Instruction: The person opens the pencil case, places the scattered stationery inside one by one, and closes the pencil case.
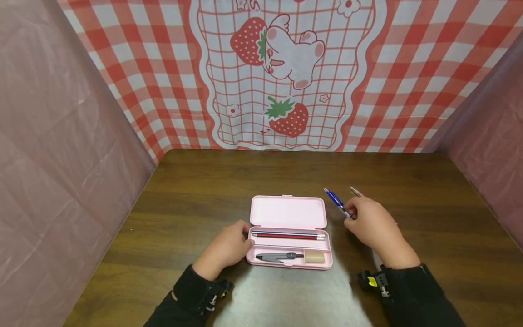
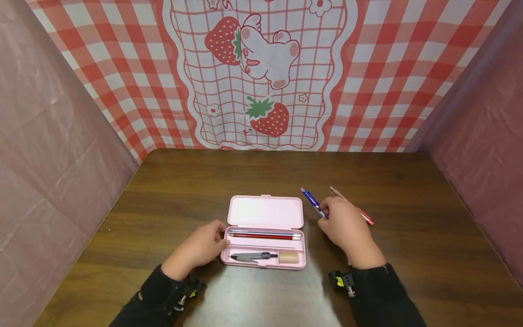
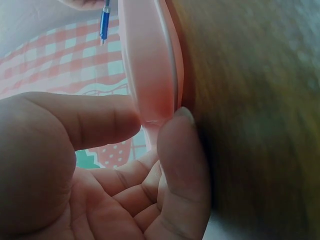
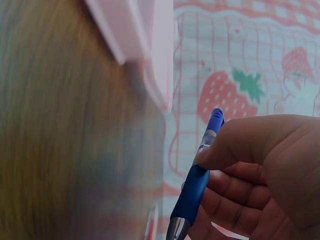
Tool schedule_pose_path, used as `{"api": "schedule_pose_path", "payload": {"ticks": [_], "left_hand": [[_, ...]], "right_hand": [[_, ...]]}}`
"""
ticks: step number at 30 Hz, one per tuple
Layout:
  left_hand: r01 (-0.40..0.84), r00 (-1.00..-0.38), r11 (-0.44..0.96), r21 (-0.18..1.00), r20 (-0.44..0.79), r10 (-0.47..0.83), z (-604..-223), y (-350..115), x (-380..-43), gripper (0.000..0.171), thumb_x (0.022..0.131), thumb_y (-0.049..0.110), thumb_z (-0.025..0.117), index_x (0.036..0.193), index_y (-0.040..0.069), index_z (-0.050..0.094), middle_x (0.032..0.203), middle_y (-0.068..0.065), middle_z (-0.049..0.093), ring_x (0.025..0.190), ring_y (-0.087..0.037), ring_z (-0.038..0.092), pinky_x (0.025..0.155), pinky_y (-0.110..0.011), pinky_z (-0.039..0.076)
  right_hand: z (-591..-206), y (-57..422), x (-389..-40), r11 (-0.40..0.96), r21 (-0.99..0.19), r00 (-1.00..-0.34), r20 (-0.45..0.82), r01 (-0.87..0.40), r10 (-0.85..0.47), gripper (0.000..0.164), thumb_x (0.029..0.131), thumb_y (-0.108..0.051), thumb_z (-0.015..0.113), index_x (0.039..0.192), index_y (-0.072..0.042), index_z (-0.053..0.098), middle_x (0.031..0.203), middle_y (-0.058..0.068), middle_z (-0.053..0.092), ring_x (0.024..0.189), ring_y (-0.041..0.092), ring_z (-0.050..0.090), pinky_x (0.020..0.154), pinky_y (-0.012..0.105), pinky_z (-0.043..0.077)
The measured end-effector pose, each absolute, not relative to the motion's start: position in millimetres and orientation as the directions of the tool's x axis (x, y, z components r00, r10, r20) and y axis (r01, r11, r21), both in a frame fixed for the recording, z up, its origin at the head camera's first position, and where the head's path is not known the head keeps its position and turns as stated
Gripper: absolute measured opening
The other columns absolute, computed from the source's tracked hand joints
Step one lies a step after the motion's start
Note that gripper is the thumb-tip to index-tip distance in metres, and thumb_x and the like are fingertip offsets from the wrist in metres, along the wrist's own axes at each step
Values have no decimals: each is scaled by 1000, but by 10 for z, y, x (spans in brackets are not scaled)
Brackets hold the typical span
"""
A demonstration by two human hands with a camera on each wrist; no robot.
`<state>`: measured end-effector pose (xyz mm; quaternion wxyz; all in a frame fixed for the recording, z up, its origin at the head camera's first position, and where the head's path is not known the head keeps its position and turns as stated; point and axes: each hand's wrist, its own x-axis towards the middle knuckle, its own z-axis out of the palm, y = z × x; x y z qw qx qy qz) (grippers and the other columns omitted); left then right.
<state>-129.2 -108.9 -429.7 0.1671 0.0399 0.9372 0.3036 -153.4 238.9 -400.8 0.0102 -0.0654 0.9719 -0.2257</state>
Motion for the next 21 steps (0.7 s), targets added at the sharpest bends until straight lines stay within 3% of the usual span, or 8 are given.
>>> {"api": "schedule_pose_path", "payload": {"ticks": [15,21], "left_hand": [[-23,-940,814,581,-289,180,-4292,-1094,-1291,27,97,19,70,117,3,60,89,-6,60,76,-23,56,70,-40,48],[-7,-944,812,584,-271,187,-4296,-1098,-1284,27,97,18,70,117,3,61,90,-6,61,76,-23,56,71,-42,49]], "right_hand": [[-3959,1920,-1374,895,-384,-971,12,-225,-239,26,84,-10,83,107,-3,72,92,6,61,80,23,55,77,44,54],[-3952,1772,-1349,883,-345,-942,11,-319,-336,22,84,-5,77,105,-3,72,90,4,61,77,19,55,75,41,53]]}}
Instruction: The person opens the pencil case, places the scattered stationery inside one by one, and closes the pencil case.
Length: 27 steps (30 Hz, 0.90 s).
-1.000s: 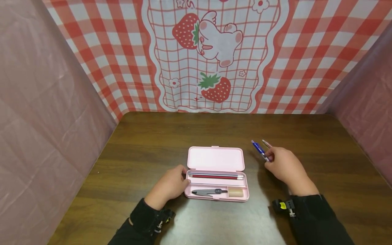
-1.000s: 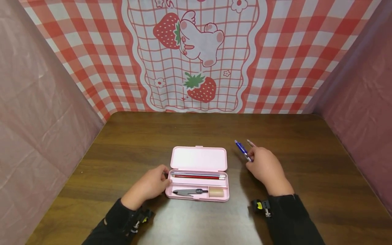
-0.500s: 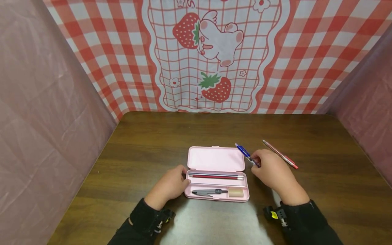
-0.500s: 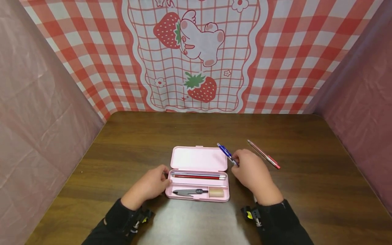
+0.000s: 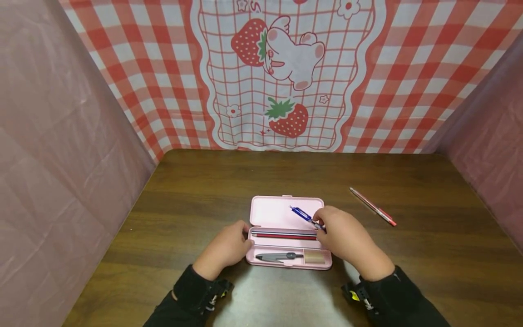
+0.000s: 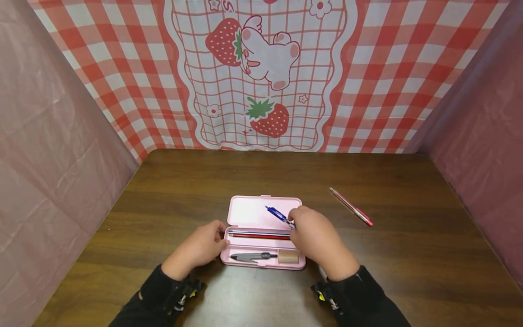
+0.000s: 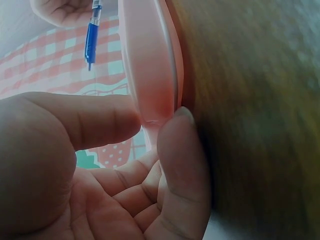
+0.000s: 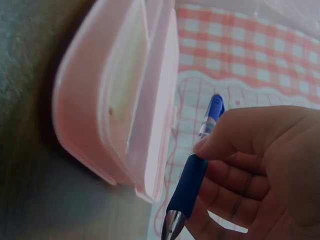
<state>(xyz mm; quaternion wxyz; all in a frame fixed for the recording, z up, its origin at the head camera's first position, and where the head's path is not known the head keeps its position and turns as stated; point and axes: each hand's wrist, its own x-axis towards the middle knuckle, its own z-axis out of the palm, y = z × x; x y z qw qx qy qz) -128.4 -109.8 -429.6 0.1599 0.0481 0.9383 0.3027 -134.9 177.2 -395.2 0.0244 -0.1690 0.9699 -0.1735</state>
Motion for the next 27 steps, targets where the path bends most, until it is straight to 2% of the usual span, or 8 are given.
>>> {"api": "schedule_pose_path", "payload": {"ticks": [4,8,11,20,27], "left_hand": [[12,-949,817,577,-252,192,-4302,-1102,-1278,26,96,17,70,115,2,61,89,-6,61,77,-22,56,72,-42,49],[13,-949,820,572,-252,191,-4292,-1098,-1273,25,96,17,70,115,2,61,89,-6,61,77,-22,56,72,-42,49],[1,-947,820,572,-263,185,-4283,-1093,-1274,26,96,17,70,116,3,61,90,-6,61,77,-22,56,72,-42,49],[-26,-941,815,578,-289,175,-4276,-1091,-1283,28,97,18,69,119,2,60,91,-7,61,77,-23,56,71,-42,49],[-20,-940,813,581,-287,182,-4286,-1093,-1289,28,97,18,70,118,2,60,89,-7,61,76,-23,56,70,-41,49]], "right_hand": [[-3986,1678,-1351,863,-303,-908,15,-403,-419,17,83,-2,72,100,-5,71,87,2,61,73,16,55,72,39,52],[-4034,1597,-1362,846,-252,-876,18,-470,-481,15,84,-3,71,99,-6,72,89,2,65,76,16,60,75,39,55],[-4063,1546,-1376,837,-225,-860,7,-499,-510,14,85,-4,73,99,-7,72,91,2,67,79,16,62,80,40,56],[-4063,1411,-1413,807,-198,-812,-76,-556,-578,9,91,-8,73,100,-9,73,87,-3,64,78,13,58,81,37,55],[-4107,1334,-1456,788,-154,-786,-93,-596,-612,11,90,-7,74,100,-13,72,86,-7,60,77,10,55,79,35,54]]}}
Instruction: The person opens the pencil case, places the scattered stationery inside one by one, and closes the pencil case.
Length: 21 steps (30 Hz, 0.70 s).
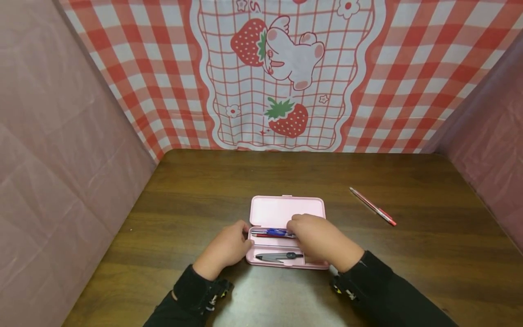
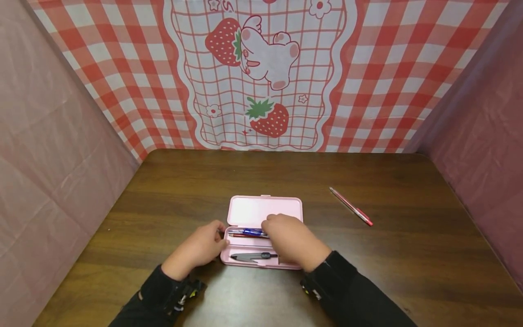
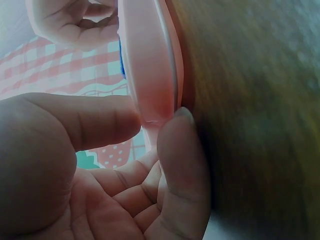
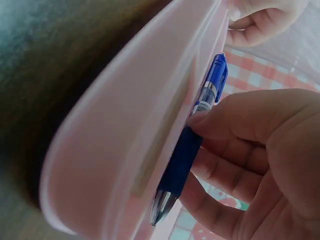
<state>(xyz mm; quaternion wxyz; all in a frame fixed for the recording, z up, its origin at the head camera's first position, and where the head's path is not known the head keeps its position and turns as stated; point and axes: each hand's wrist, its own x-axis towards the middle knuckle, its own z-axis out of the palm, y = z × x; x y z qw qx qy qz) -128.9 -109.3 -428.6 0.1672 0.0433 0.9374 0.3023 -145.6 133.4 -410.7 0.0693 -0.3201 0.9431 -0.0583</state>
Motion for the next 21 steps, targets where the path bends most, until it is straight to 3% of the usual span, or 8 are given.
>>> {"api": "schedule_pose_path", "payload": {"ticks": [10,21], "left_hand": [[-23,-940,810,587,-288,182,-4282,-1097,-1288,29,97,18,70,119,2,60,90,-7,61,77,-23,56,70,-41,49],[-10,-946,819,573,-272,179,-4285,-1095,-1285,26,97,18,69,117,3,60,90,-6,61,76,-22,56,71,-41,49]], "right_hand": [[-4127,1252,-1465,799,-123,-789,-127,-588,-601,11,93,-10,74,103,-15,74,89,-7,63,80,10,58,81,35,54],[-4164,1293,-1417,764,-168,-766,-66,-622,-639,4,93,-14,76,93,-17,74,79,-8,56,69,10,51,68,34,51]]}}
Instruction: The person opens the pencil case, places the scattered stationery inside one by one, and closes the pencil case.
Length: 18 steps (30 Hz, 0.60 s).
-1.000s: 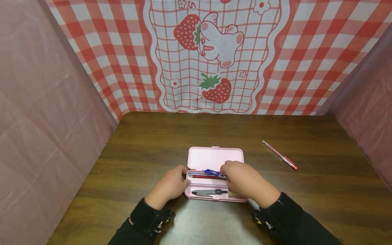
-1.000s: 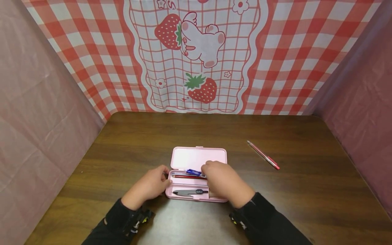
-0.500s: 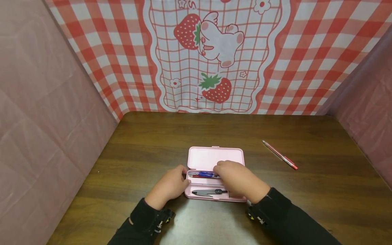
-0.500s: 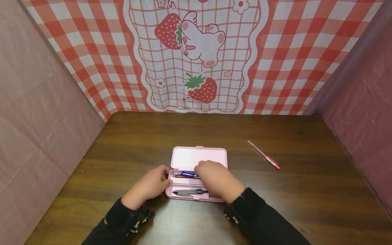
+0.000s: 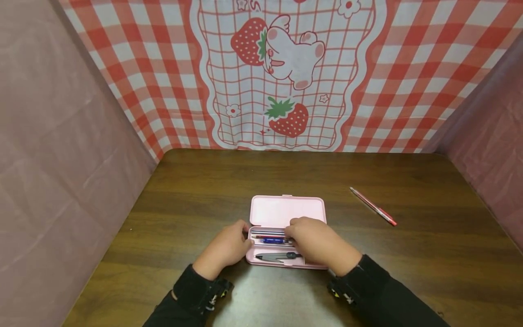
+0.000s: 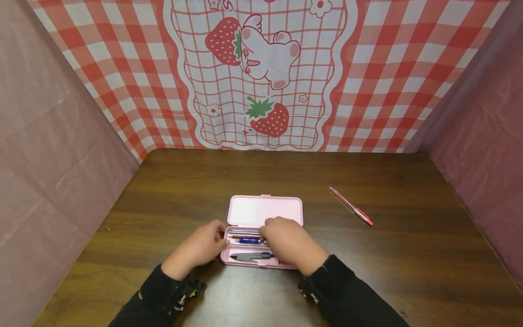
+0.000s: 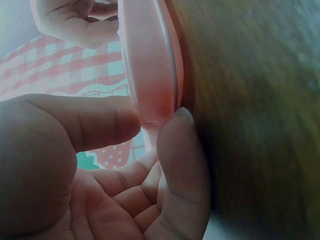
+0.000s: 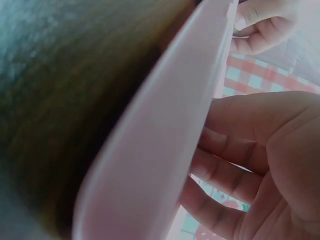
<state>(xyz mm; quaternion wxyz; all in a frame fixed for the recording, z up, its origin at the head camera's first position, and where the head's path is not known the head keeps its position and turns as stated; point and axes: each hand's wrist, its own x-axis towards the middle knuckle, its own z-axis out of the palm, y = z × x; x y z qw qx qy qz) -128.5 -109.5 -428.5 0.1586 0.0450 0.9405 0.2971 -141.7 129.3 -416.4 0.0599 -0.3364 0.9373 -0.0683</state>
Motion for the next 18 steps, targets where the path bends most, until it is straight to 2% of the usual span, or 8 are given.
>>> {"api": "schedule_pose_path", "payload": {"ticks": [18], "left_hand": [[-11,-944,822,569,-278,179,-4297,-1092,-1285,29,97,20,70,118,2,60,92,-7,62,78,-23,56,74,-43,49]], "right_hand": [[-4129,1421,-1419,763,-216,-779,-20,-609,-627,6,91,-14,77,92,-15,72,81,-8,59,72,11,52,73,35,51]]}}
